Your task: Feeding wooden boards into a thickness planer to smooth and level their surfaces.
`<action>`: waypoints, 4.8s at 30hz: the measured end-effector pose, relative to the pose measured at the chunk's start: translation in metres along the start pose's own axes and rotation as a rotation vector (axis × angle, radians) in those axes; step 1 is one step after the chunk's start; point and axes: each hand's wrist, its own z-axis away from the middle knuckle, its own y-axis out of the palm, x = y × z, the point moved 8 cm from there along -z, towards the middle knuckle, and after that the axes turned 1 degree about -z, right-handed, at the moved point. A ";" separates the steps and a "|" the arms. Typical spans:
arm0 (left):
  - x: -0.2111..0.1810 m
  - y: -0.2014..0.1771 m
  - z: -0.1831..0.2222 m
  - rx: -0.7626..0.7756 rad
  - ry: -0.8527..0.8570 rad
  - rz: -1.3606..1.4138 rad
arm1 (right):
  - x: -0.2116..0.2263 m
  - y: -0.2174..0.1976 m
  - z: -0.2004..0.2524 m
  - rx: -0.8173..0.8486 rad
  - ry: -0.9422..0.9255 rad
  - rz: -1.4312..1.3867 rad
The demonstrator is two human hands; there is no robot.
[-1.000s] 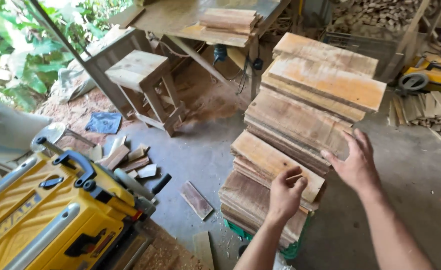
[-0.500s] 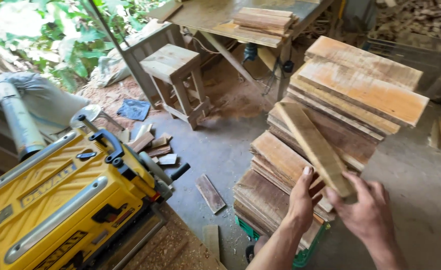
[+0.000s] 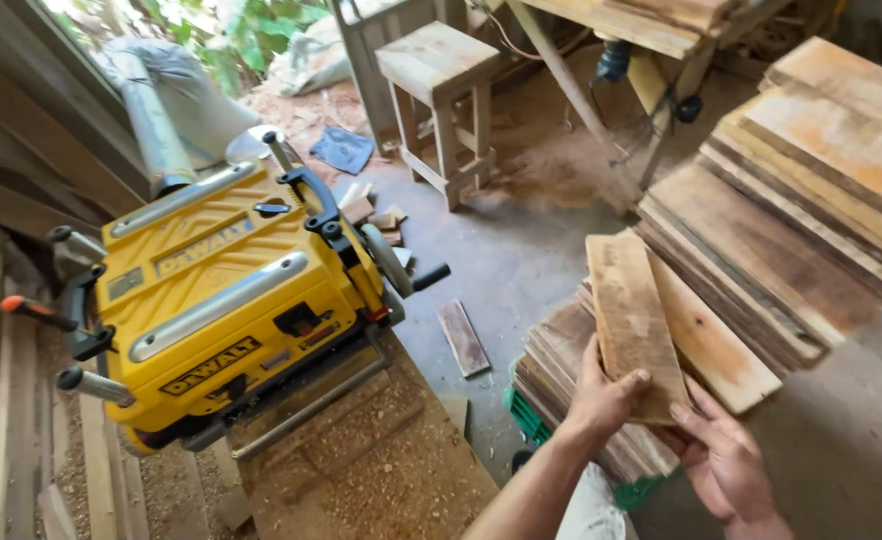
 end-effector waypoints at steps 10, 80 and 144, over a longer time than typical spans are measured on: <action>-0.026 -0.023 0.045 0.162 -0.086 0.283 | 0.009 0.040 0.028 0.044 0.007 -0.040; -0.025 -0.327 0.257 -0.790 -0.215 0.032 | -0.267 0.199 0.017 0.534 0.462 0.554; -0.054 -0.483 0.118 -1.252 0.510 -1.339 | -0.343 0.337 -0.137 0.637 -1.232 1.473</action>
